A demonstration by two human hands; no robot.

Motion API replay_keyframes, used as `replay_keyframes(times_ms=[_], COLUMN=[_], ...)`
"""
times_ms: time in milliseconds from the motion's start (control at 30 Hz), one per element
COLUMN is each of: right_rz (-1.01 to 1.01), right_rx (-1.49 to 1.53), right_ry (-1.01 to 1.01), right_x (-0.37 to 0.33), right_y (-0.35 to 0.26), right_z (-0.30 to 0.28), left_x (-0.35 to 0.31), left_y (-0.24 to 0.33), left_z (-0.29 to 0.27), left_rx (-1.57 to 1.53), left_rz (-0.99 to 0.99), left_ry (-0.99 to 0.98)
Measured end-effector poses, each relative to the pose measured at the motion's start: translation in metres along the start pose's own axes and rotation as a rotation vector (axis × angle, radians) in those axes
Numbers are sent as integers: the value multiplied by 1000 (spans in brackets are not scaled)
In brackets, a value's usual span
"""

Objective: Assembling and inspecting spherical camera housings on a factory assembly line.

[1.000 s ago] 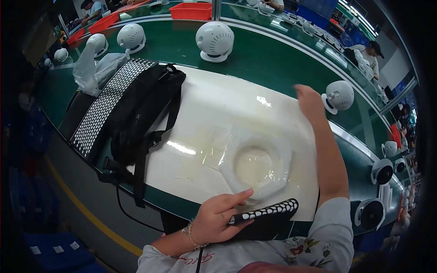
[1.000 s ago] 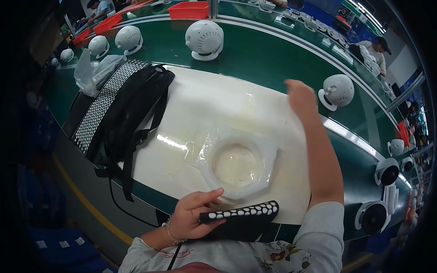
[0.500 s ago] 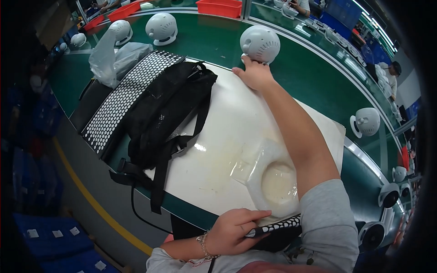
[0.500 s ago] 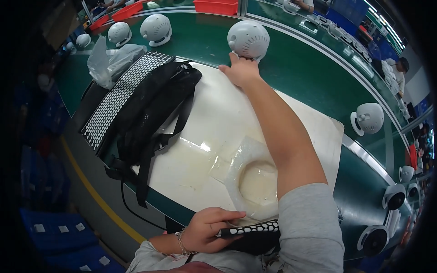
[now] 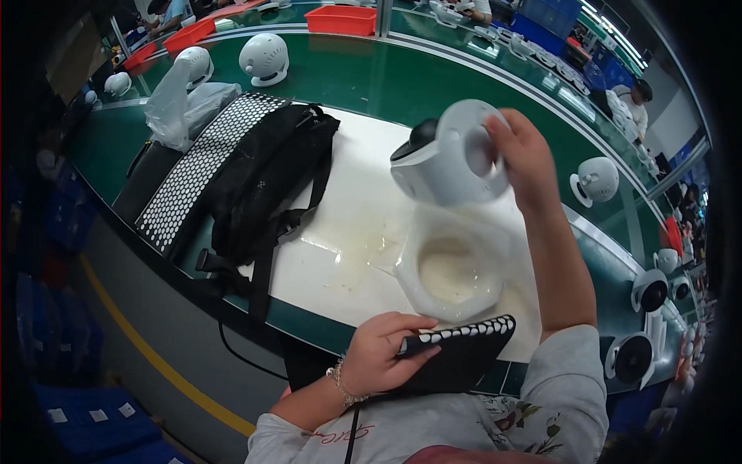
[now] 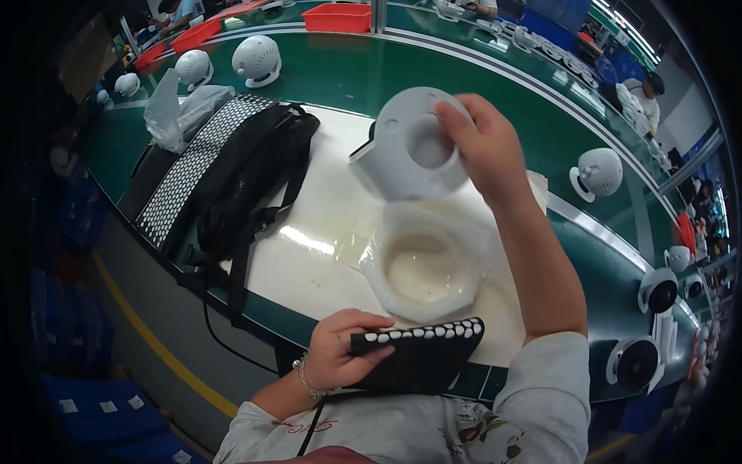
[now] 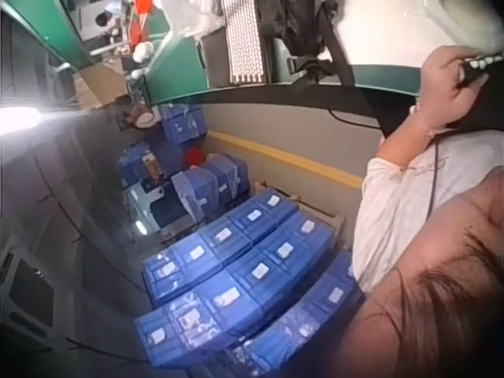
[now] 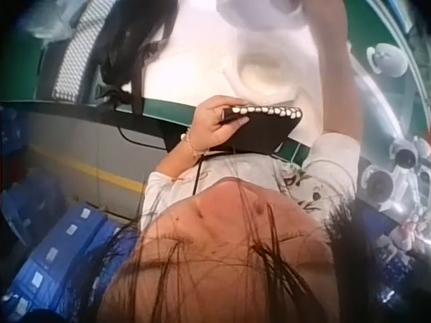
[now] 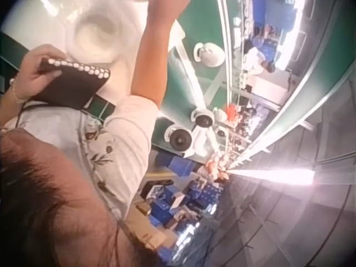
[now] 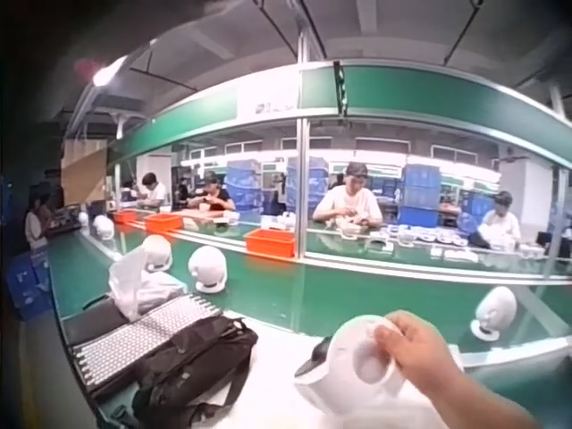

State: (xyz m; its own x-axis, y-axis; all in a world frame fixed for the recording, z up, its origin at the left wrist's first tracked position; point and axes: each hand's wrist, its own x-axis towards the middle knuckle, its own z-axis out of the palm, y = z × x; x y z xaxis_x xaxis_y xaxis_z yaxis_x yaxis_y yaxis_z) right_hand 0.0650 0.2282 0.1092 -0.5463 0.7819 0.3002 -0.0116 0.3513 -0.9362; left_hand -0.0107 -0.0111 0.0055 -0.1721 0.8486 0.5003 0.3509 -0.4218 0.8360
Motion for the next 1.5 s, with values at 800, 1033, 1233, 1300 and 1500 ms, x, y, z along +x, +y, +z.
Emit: replay_keyframes(times_ms=[800, 1033, 1233, 1300, 1500], right_rz=[-552, -644, -575, -470, -114], right_rx=[-320, -307, -314, -177, 45], right_ry=[-223, -275, -323, -307, -316], right_x=[-167, -170, -169, -178, -176], right_y=[-16, 0, -3, 6, -10], right_z=[-49, -36, -36, -36, -40], left_x=[-18, -6, -17, -14, -13], left_y=[9, 28, 19, 24, 25], left_z=[9, 21, 13, 14, 13], left_rx=[-419, -623, -516, -445, -404], left_rz=[-163, -273, -299, -309, -296], left_ry=[209, 317, 335, 358, 374])
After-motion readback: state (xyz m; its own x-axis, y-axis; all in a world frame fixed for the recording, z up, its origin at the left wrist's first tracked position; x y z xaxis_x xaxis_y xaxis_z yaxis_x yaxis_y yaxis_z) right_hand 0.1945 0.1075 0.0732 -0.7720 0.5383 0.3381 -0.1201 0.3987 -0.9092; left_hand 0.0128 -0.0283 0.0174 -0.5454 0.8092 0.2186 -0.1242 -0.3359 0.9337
